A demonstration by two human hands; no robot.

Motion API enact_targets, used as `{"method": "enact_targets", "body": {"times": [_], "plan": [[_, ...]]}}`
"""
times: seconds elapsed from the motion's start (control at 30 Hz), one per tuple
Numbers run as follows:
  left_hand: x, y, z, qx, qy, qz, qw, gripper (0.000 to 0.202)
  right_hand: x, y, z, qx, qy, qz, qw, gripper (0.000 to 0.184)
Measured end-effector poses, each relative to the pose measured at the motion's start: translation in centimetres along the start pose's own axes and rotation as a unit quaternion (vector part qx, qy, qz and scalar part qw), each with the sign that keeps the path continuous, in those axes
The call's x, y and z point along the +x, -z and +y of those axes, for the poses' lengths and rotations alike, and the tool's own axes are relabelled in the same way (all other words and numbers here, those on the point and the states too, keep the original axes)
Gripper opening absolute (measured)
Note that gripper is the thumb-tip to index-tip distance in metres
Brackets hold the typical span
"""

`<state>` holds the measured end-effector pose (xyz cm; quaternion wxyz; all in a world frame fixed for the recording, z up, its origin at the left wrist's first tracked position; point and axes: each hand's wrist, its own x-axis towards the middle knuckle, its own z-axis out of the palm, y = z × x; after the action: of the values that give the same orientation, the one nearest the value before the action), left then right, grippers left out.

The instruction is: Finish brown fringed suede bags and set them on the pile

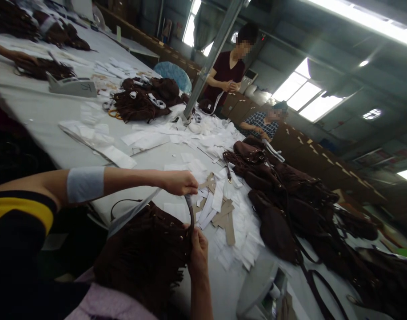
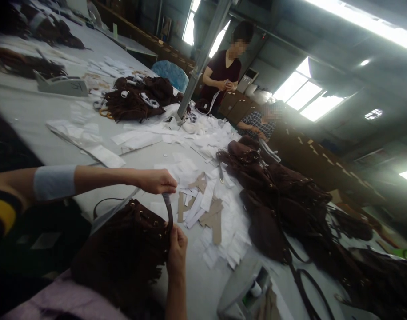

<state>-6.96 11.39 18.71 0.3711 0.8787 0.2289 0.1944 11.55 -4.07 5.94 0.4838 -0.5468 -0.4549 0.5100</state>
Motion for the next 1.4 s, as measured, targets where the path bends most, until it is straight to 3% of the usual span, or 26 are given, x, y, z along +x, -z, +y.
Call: {"method": "enact_targets", "body": {"times": [0.1, 0.27, 0.37, 0.5, 0.63, 0.73, 0.83, 0.93, 1.0, 1.2, 1.4], "plan": [[0.5, -0.7, -1.6, 0.042, -0.015, -0.034, 0.998, 0.028, 0.7, 1.3, 0.6, 0.044, -0.051, -0.022, 0.997, 0.049], [-0.1, -4.2, -3.2, 0.052, 0.008, -0.114, 0.992, 0.027, 0.5, 4.3, 2.2, -0.058, -0.024, -0.013, 0.998, 0.049], [0.1, -6.5, -2.9, 0.044, 0.028, -0.166, 0.985, 0.029, -0.2, 5.3, 2.2, -0.089, 0.002, -0.006, 0.996, 0.047], [1.8, -9.4, -1.6, 0.038, 0.041, -0.219, 0.974, 0.024, -0.8, 5.0, 1.2, -0.124, 0.036, 0.004, 0.992, 0.041], [3.0, -11.6, -0.3, 0.048, 0.050, -0.218, 0.973, 0.020, -1.9, 4.4, 1.0, -0.130, 0.055, 0.029, 0.990, 0.037], [2.7, -12.0, 0.0, 0.066, 0.051, -0.196, 0.977, 0.023, -3.6, 3.7, 2.2, -0.101, 0.075, 0.038, 0.991, 0.031], [2.2, -11.7, -0.4, 0.089, 0.054, -0.197, 0.975, 0.025, -5.2, 2.8, 3.8, -0.098, 0.081, 0.070, 0.989, 0.057], [2.0, -11.4, -0.9, 0.113, 0.050, -0.212, 0.969, 0.025, -5.7, 2.4, 4.6, -0.150, 0.077, 0.147, 0.975, 0.038], [2.1, -11.2, -0.8, 0.130, 0.044, -0.220, 0.966, 0.025, -5.7, 2.5, 4.5, -0.179, 0.091, 0.166, 0.965, 0.029], [2.9, -10.9, 1.0, 0.154, 0.045, -0.235, 0.959, 0.022, -5.6, 3.0, 3.3, -0.215, 0.156, 0.142, 0.954, 0.022], [3.3, -11.5, 1.3, 0.102, 0.101, -0.289, 0.947, 0.019, -6.3, 2.8, 3.2, -0.242, 0.200, 0.133, 0.940, 0.022]]}}
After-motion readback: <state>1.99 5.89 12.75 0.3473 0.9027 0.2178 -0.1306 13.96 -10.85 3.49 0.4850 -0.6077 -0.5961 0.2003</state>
